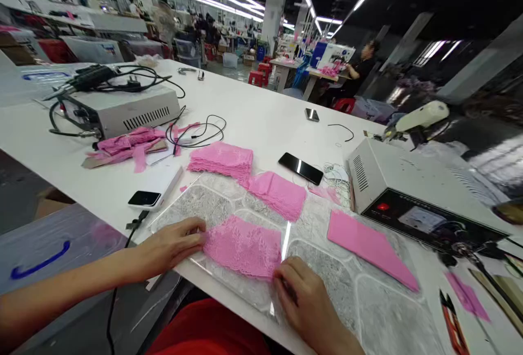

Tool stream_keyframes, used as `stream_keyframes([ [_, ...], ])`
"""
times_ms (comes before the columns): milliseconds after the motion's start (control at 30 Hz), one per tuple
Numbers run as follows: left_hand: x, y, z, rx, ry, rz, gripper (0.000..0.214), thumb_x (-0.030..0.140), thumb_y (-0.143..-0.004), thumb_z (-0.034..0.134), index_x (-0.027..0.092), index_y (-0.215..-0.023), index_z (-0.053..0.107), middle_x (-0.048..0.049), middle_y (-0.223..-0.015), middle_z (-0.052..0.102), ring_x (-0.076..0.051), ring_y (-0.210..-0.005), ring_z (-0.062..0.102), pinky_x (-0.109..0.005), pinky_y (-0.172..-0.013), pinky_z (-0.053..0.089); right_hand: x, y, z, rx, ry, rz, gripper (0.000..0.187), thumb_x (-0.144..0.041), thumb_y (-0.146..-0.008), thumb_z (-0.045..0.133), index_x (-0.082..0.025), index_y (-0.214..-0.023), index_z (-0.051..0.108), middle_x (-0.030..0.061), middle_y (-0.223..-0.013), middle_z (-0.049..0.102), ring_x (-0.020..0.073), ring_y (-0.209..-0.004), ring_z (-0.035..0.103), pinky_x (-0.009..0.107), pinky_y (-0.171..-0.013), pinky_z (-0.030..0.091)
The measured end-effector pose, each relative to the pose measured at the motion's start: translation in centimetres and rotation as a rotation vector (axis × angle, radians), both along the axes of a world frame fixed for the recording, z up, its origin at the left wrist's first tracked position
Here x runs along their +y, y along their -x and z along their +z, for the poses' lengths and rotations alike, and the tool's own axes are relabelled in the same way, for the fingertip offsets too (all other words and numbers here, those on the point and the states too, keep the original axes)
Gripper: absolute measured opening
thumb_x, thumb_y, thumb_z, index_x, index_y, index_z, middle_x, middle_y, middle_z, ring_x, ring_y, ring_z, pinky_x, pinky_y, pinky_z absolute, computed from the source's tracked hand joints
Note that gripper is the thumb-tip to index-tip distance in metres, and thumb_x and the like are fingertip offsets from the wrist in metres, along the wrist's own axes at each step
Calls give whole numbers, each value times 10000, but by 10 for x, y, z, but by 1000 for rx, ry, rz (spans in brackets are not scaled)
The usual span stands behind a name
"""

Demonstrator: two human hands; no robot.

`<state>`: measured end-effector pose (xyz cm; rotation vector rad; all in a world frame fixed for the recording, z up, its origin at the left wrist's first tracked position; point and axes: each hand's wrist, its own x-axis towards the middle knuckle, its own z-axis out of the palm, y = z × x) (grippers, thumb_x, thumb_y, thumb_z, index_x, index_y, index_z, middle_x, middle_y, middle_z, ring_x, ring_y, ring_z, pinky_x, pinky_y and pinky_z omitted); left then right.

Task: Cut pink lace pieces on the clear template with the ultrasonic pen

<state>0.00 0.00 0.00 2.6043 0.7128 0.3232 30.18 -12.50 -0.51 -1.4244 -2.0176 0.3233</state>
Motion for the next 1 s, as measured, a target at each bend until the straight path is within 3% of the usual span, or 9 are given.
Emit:
stream_keyframes([
  [167, 50, -13, 38, -26, 88, 30, 151, 152, -890, 496, 173, -771, 588, -35, -915, 610, -133, -809, 602, -209, -741, 467, 44, -16, 47, 29, 176, -94, 248, -326, -903, 480, -213, -705, 577, -4, -638, 580, 105, -552, 522, 221, -501, 426],
  [300, 128, -27, 68, -38, 2, 145, 113, 154, -810, 538, 169, -756, 636, -10, -797, 640, -132, -697, 596, -210, -638, 447, 122, -22, 82, 41, 195, -158, 312, -436, -847, 529, -199, -652, 583, -4, -588, 556, 111, -533, 471, 246, -500, 379],
  [433, 204, -31, 97, -142, -162, 326, 192, 272, -849, 510, 160, -828, 665, -47, -904, 646, -173, -803, 610, -274, -747, 480, 210, -21, 113, 79, -62, -166, 248, -384, -805, 571, -189, -656, 602, -5, -586, 560, 114, -553, 457, 267, -552, 384],
  [533, 234, -21, 101, -213, -274, 394, 240, 309, -875, 471, 163, -895, 660, -75, -1064, 610, -183, -921, 603, -305, -855, 483, 256, -11, 117, 92, -185, -164, 129, -284, -805, 555, -194, -742, 622, 33, -780, 622, 137, -698, 515, 294, -686, 432],
  [667, 239, 4, 71, -167, -321, 342, 247, 361, -847, 504, 182, -754, 647, -62, -979, 616, -187, -879, 609, -326, -864, 496, 275, 12, 83, 73, -140, -72, 92, -174, -769, 562, -199, -726, 640, 33, -777, 622, 142, -729, 545, 305, -738, 459],
  [733, 233, 14, 50, -124, -323, 296, 269, 382, -847, 511, 189, -708, 636, -53, -913, 619, -189, -828, 610, -322, -802, 514, 270, 20, 58, 69, -61, -16, 89, -148, -736, 591, -207, -735, 657, 14, -737, 625, 135, -714, 562, 292, -731, 470],
  [800, 221, 15, 34, -118, -345, 278, 282, 370, -889, 463, 184, -799, 655, -77, -976, 614, -210, -875, 604, -349, -810, 513, 257, 20, 37, 91, 1, -12, 168, -159, -735, 600, -217, -867, 684, 11, -786, 650, 130, -724, 576, 289, -730, 479],
  [900, 192, -5, 23, -107, -359, 185, 292, 304, -947, 409, 162, -946, 664, -114, -1070, 602, -229, -997, 581, -376, -905, 477, 226, 1, 20, 146, 78, -90, 216, -223, -774, 570, -204, -960, 678, 23, -806, 661, 133, -712, 579, 292, -696, 476],
  [1000, 160, -47, 20, -38, -319, -30, 170, 273, -928, 535, 208, -994, 678, -63, -1082, 630, -188, -1003, 590, -299, -915, 464, 194, -27, 14, 187, 181, -153, 182, -312, -789, 562, -191, -859, 679, 20, -711, 647, 137, -637, 569, 286, -615, 458],
])
